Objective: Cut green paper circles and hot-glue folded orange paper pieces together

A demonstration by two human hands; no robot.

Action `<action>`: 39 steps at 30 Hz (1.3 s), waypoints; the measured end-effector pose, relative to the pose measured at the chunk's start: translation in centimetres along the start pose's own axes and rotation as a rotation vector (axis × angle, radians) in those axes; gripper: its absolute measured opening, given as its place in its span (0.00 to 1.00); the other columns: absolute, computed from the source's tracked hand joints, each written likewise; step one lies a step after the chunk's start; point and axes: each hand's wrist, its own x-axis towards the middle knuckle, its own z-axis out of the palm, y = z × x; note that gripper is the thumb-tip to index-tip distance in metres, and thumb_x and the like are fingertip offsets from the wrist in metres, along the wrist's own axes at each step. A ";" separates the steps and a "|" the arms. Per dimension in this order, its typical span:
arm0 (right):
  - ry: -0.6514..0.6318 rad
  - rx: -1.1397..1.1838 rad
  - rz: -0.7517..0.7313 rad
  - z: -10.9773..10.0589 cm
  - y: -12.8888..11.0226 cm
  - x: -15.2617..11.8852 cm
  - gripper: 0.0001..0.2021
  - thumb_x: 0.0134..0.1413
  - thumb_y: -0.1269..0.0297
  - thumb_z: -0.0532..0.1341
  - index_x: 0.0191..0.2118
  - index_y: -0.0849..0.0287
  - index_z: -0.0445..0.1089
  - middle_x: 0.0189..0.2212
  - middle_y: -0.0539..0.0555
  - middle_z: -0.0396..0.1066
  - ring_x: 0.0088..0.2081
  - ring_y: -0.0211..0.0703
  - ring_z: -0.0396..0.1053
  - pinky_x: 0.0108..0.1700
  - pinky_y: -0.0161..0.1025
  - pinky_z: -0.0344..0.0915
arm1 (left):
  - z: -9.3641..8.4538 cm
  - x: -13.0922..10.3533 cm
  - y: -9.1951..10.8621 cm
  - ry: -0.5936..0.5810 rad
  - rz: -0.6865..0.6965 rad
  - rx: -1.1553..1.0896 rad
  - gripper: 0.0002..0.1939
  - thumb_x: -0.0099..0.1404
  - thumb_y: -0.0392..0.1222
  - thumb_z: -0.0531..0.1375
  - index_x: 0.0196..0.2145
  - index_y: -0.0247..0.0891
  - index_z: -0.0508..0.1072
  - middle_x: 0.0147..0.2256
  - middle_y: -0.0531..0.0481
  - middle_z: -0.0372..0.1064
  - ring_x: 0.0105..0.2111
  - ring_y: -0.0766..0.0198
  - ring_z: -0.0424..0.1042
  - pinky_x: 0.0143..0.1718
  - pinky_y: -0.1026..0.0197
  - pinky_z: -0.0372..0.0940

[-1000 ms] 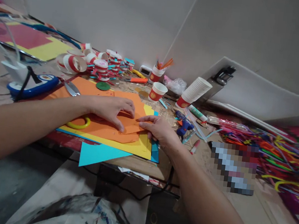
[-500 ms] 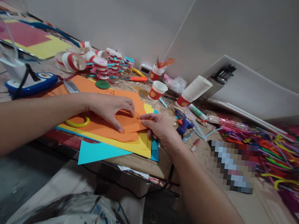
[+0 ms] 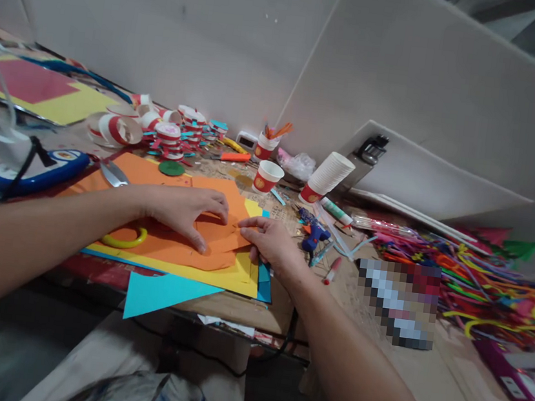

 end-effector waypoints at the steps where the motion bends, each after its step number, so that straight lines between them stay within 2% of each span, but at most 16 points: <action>1: 0.004 0.014 -0.007 0.0 0.1 0.1 0.10 0.55 0.69 0.59 0.42 0.62 0.73 0.08 0.44 0.62 0.10 0.29 0.57 0.14 0.25 0.48 | 0.0 0.0 0.0 -0.002 -0.001 -0.007 0.32 0.55 0.58 0.65 0.53 0.39 0.69 0.54 0.43 0.64 0.53 0.55 0.65 0.56 0.60 0.58; 8: 0.016 0.081 -0.033 0.0 0.3 0.3 0.08 0.52 0.70 0.61 0.37 0.63 0.76 0.08 0.42 0.60 0.10 0.27 0.55 0.13 0.25 0.44 | -0.5 -0.4 0.5 -0.001 -0.032 -0.042 0.35 0.53 0.56 0.66 0.56 0.40 0.67 0.55 0.44 0.65 0.54 0.53 0.65 0.56 0.58 0.58; 15: 0.075 0.187 -0.075 0.1 0.3 0.4 0.05 0.49 0.71 0.63 0.33 0.63 0.76 0.17 0.44 0.67 0.11 0.25 0.53 0.13 0.28 0.46 | -0.7 -0.7 1.3 0.009 0.000 0.047 0.36 0.52 0.59 0.66 0.55 0.39 0.69 0.56 0.42 0.64 0.54 0.53 0.66 0.56 0.58 0.59; 18: 0.084 0.209 -0.084 0.2 0.6 0.6 0.05 0.47 0.70 0.63 0.31 0.62 0.76 0.17 0.43 0.67 0.11 0.25 0.51 0.13 0.29 0.45 | -0.4 -0.7 1.5 0.029 0.008 0.090 0.35 0.52 0.60 0.65 0.54 0.40 0.70 0.55 0.42 0.65 0.54 0.53 0.67 0.55 0.58 0.59; 26: 0.156 0.339 -0.085 0.2 0.7 0.6 0.04 0.44 0.69 0.65 0.29 0.62 0.76 0.17 0.43 0.66 0.11 0.25 0.51 0.13 0.29 0.45 | 0.2 -0.2 3.6 0.084 -0.080 0.165 0.35 0.57 0.66 0.59 0.54 0.40 0.70 0.49 0.42 0.70 0.48 0.51 0.70 0.48 0.56 0.63; 30: 0.178 0.366 -0.089 0.2 0.6 0.4 0.07 0.43 0.66 0.65 0.30 0.63 0.75 0.15 0.43 0.65 0.11 0.25 0.50 0.13 0.29 0.44 | 0.9 0.1 4.1 0.158 -0.116 0.194 0.27 0.60 0.60 0.57 0.51 0.40 0.71 0.45 0.42 0.72 0.45 0.52 0.71 0.45 0.55 0.64; 33: 0.187 0.395 -0.080 0.2 0.4 0.2 0.07 0.43 0.66 0.66 0.31 0.63 0.75 0.14 0.42 0.64 0.11 0.26 0.50 0.13 0.29 0.43 | 1.4 0.2 4.1 0.206 -0.129 0.224 0.21 0.61 0.51 0.57 0.49 0.40 0.71 0.43 0.42 0.73 0.43 0.52 0.72 0.41 0.55 0.65; 36: 0.184 0.392 -0.097 0.3 0.4 0.1 0.06 0.43 0.66 0.66 0.30 0.63 0.75 0.15 0.43 0.65 0.10 0.25 0.50 0.13 0.29 0.43 | 1.6 0.2 4.2 0.204 -0.138 0.256 0.15 0.60 0.42 0.56 0.43 0.39 0.73 0.41 0.43 0.74 0.40 0.53 0.73 0.39 0.56 0.65; 39: 0.167 0.386 -0.089 0.3 0.5 0.1 0.05 0.44 0.67 0.65 0.29 0.63 0.75 0.16 0.43 0.66 0.10 0.25 0.50 0.12 0.30 0.44 | 1.6 0.1 4.5 0.182 -0.144 0.270 0.12 0.60 0.38 0.54 0.39 0.39 0.74 0.38 0.43 0.75 0.38 0.54 0.74 0.37 0.57 0.65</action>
